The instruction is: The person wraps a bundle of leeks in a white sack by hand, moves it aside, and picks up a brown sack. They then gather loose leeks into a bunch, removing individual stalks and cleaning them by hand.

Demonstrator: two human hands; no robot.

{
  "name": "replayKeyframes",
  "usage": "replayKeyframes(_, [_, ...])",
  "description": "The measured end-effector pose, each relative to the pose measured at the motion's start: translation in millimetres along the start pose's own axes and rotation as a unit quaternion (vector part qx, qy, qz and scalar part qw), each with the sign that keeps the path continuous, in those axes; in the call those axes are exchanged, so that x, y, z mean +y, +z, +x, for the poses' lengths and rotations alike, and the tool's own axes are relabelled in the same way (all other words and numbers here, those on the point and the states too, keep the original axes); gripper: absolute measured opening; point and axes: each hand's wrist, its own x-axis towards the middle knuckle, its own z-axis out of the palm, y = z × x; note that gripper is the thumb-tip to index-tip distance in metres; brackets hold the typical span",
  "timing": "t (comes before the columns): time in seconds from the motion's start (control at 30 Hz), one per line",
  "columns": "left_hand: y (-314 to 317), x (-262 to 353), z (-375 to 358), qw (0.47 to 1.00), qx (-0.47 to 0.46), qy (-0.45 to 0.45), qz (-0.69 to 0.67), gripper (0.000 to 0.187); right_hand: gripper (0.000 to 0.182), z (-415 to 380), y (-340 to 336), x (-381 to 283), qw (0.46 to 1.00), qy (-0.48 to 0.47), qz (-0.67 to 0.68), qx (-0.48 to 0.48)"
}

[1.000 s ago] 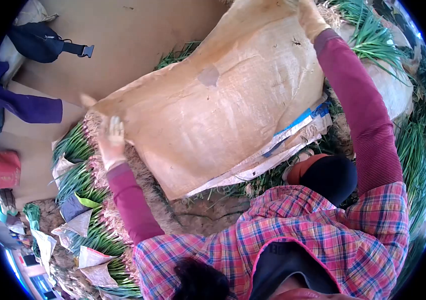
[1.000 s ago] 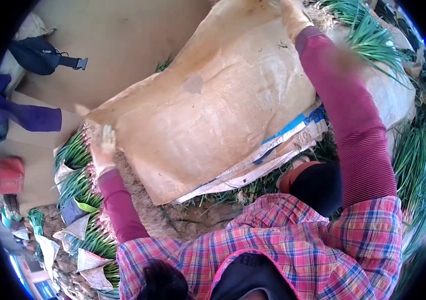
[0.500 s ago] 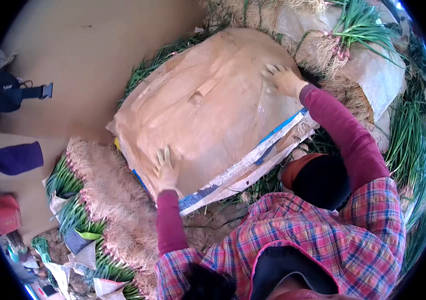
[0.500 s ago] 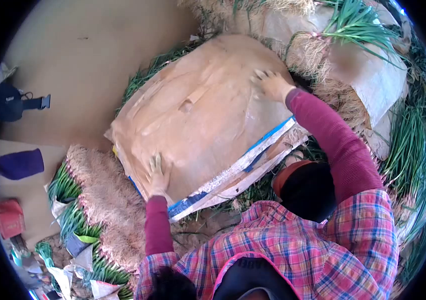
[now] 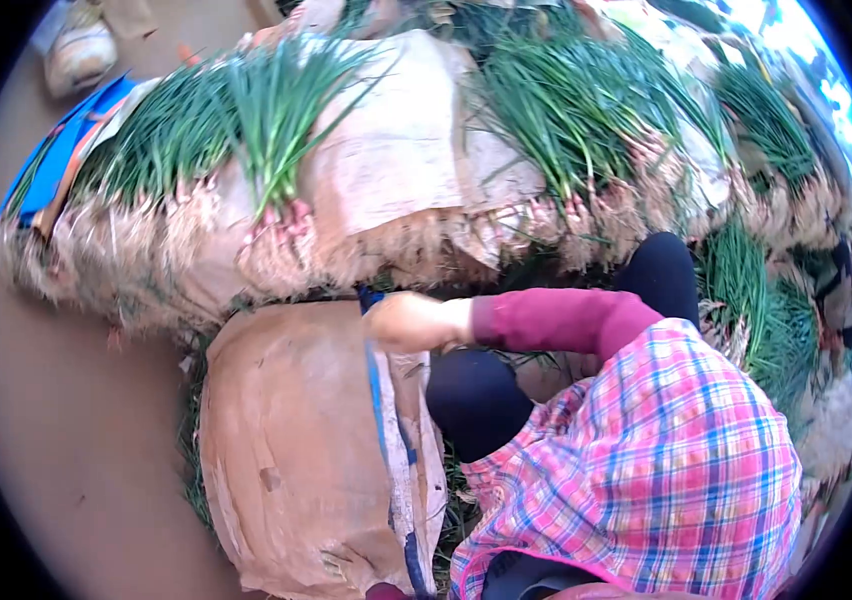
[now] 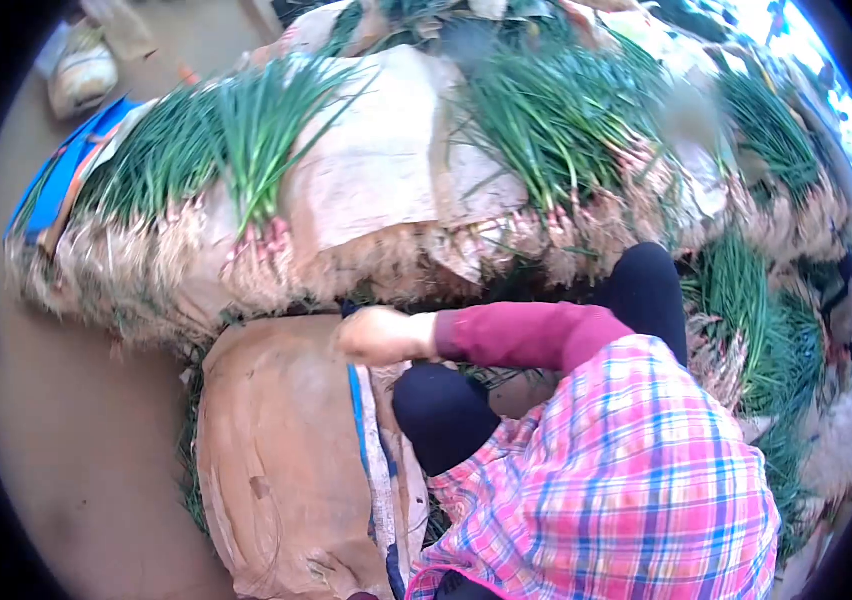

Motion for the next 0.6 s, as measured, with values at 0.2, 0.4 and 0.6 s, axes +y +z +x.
replayKeyframes(0.2, [-64,121,5,0.974,0.088,0.203,-0.042,0.048,0.015,-238,-118,67,0.747,0.461,0.059,0.475])
replayKeyframes(0.4, [-201,454,-124,0.785,0.071,0.490,-0.372,0.035,0.039,-322,-169,115,0.657,0.668,-0.119,0.329])
replayKeyframes(0.6, [-173,618,-257,0.636,-0.164,0.640,-0.399,0.026,0.017,-318,-170,126,0.645,0.578,0.047,0.497])
